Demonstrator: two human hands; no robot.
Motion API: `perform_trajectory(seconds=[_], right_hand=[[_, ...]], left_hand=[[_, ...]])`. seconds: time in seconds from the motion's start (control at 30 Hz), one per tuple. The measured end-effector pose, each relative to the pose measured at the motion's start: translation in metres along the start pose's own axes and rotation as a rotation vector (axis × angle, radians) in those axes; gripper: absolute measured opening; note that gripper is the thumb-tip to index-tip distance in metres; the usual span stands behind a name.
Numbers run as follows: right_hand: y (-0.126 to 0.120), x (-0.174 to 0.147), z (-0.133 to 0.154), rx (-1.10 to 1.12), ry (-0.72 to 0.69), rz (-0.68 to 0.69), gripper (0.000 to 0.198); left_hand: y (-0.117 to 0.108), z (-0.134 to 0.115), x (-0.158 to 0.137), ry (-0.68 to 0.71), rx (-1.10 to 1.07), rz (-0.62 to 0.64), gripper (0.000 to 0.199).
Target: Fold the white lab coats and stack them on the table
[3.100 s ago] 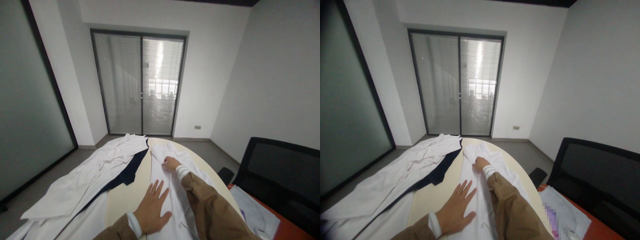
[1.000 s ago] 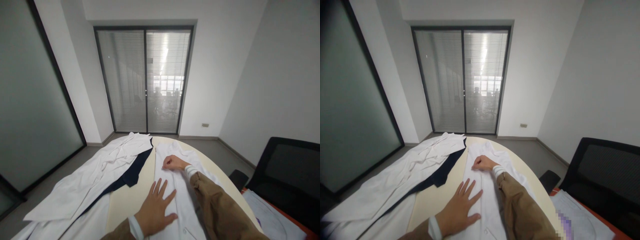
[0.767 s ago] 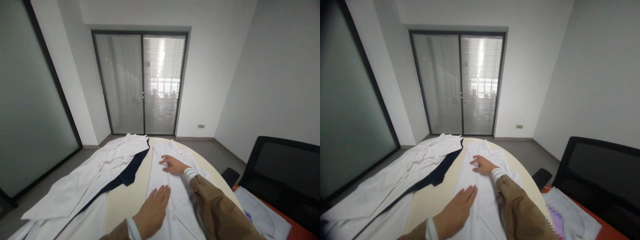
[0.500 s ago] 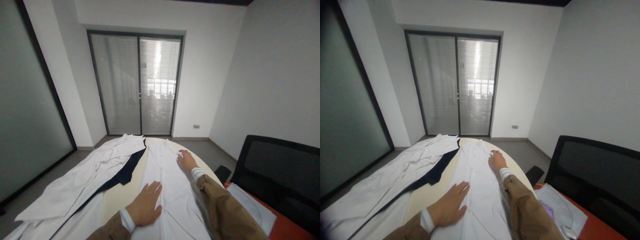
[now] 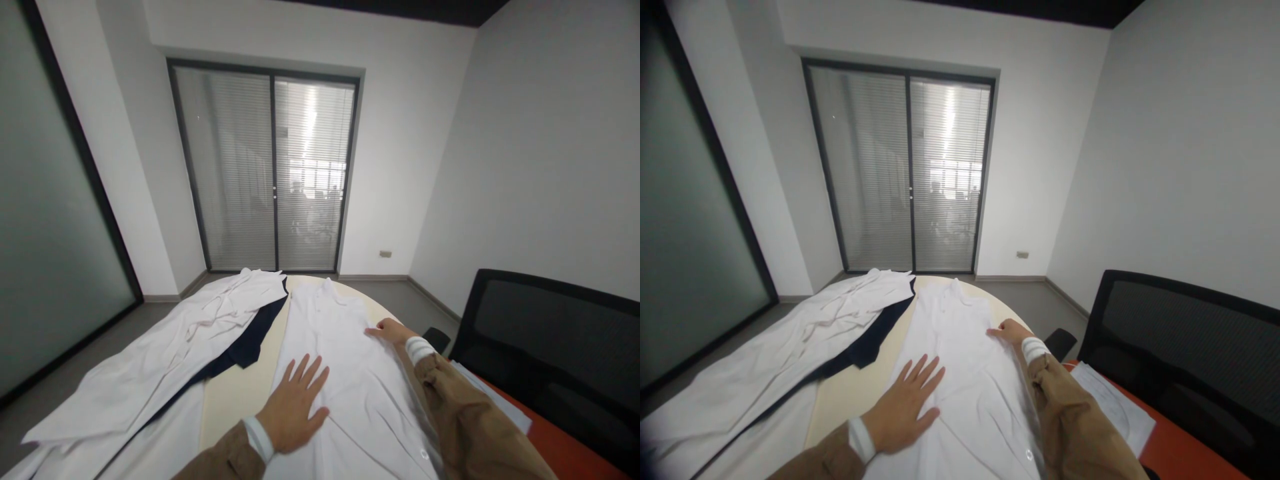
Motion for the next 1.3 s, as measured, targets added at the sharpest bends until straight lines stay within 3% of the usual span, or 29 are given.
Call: perform_trajectory(seconds=[0.27,0.6,0.9,1.0,1.17,1.23,1.3], right_hand=[[-0.005,-0.008,-0.011,0.076,0.130,0.049,0.054],[-0.009,-0.012,0.011,0.086,0.076,0.066,0.029],[-0.032,-0.024,0.062,0.136,-0.042,0.189,0.061],[-0.024,-0.029,0.086,0.179,-0.120,0.186,0.053],[0.002,-0.040,0.120,0.245,-0.217,0.299,0.015],[0.014,-0.044,0.127,0.275,-0.234,0.387,0.015],[0.024,-0.047,0.130,0.291,-0.276,0.495,0.028]], left_hand=[[-0.001,-0.001,-0.001,0.030,-0.001,-0.008,0.058],[-0.009,-0.001,-0.003,0.098,-0.057,0.021,0.055],[-0.005,0.001,-0.004,0.106,-0.038,0.000,0.059],[-0.006,0.000,-0.004,0.105,-0.049,0.009,0.059],[-0.016,0.001,-0.003,0.085,-0.072,0.084,0.059],[-0.023,0.004,-0.003,0.080,-0.082,0.132,0.060],[-0.029,0.009,-0.004,0.072,-0.091,0.169,0.061]])
Point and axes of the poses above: each hand's wrist, its own x-axis towards the middle knuckle, its own y-axis out of the palm, z = x × y, the point moved 3 cm from there along x, towards the middle knuckle, and after that the axes turned 1 degree about -x, right-handed, at the moved point
